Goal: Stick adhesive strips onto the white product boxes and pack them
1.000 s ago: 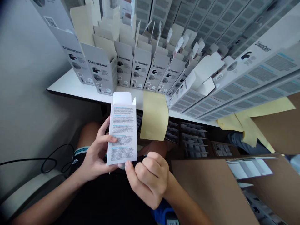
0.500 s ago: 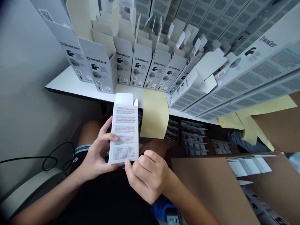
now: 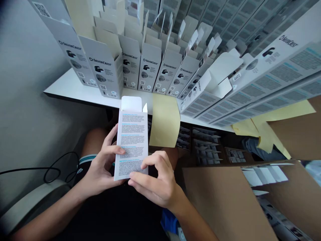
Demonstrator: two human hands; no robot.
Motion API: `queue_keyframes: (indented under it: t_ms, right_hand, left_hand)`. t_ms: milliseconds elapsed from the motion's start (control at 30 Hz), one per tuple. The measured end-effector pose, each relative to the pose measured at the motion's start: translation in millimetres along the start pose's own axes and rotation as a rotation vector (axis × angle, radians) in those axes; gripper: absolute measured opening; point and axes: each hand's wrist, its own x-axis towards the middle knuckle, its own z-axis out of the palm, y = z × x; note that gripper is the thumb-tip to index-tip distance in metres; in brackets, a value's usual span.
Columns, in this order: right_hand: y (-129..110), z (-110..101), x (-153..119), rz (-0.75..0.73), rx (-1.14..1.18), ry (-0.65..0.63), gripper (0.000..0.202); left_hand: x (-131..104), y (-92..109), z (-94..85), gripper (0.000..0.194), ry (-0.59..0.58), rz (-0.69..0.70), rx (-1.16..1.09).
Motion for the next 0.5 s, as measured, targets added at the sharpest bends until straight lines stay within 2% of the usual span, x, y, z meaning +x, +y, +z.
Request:
queue_keyframes:
  t_ms: [100, 233, 333, 400, 433, 500]
  right_hand:
    - [-0.7, 7.3, -4.3, -0.002, -0.057, 0.039, 0.017]
    - [0.9, 14.5, -8.2, -0.149, -0.138, 0.150, 0.014]
    - [2.3, 17.0, -14.0, -0.222, -0.235, 0.219, 0.005]
    - [4.3, 16.8, -21.1, -0.141, -0.282, 0.211, 0.017]
    - [5.7, 15.8, -25.3, -0.059, -0.275, 0.196, 0.029]
    - [8.0, 10.8, -33.2, 0.156, -0.172, 0.151, 0.068]
  left_hand:
    - [-1.6, 3.5, 0.4, 0.053, 0.001, -0.009, -0.023]
    - [-5.9, 9.6, 0.5, 0.052, -0.008, -0.011, -0.023]
    - [-6.5, 8.1, 1.4, 0.046, 0.022, 0.049, 0.065]
    - [-3.1, -1.0, 3.3, 0.037, 0.044, 0.112, 0.127]
    - [-0.4, -8.4, 5.2, 0.034, 0.052, 0.147, 0.146]
    - [5.3, -27.4, 11.1, 0.032, 0.058, 0.196, 0.154]
